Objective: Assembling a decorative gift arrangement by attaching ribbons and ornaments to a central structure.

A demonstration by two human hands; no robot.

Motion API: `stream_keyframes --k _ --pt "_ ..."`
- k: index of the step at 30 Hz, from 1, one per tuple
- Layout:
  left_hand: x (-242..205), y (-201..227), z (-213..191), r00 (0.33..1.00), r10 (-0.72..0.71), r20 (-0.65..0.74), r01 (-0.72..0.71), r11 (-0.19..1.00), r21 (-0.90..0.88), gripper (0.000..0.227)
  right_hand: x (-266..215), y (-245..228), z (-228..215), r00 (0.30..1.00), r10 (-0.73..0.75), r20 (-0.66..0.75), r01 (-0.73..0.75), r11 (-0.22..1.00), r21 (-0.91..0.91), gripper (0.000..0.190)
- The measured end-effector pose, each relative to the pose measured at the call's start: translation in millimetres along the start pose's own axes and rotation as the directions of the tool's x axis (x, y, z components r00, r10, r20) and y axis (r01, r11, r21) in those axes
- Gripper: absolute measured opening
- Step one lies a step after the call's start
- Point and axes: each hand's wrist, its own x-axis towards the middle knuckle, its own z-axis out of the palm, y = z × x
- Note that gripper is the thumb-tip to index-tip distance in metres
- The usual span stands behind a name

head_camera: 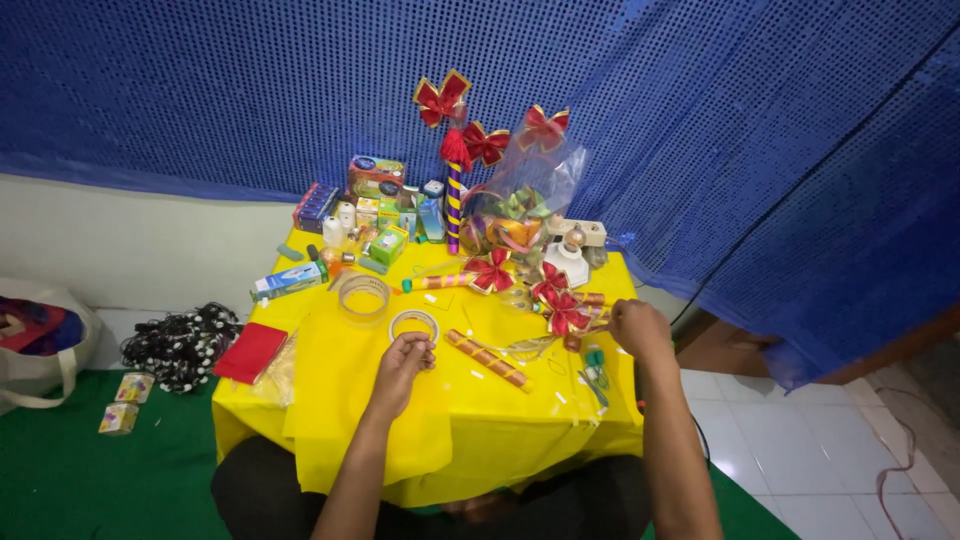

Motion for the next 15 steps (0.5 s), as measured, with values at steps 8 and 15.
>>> stream_keyframes --k 8,15 --pt "2.6 -10.9 -2.9 1.0 0.005 -0.001 -0.005 0.997 0.083 0.022 -32.1 -40.1 -35.8 0.78 -0.349 -0.519 0.389 0.921 -0.034 0.012" --pt "-5.1 -5.7 11.3 0.996 0.001 0.085 -0.044 0.86 0.508 0.023 -46.9 -119.2 32.9 0.636 -0.27 -0.723 0.7 0.595 0.394 0.016"
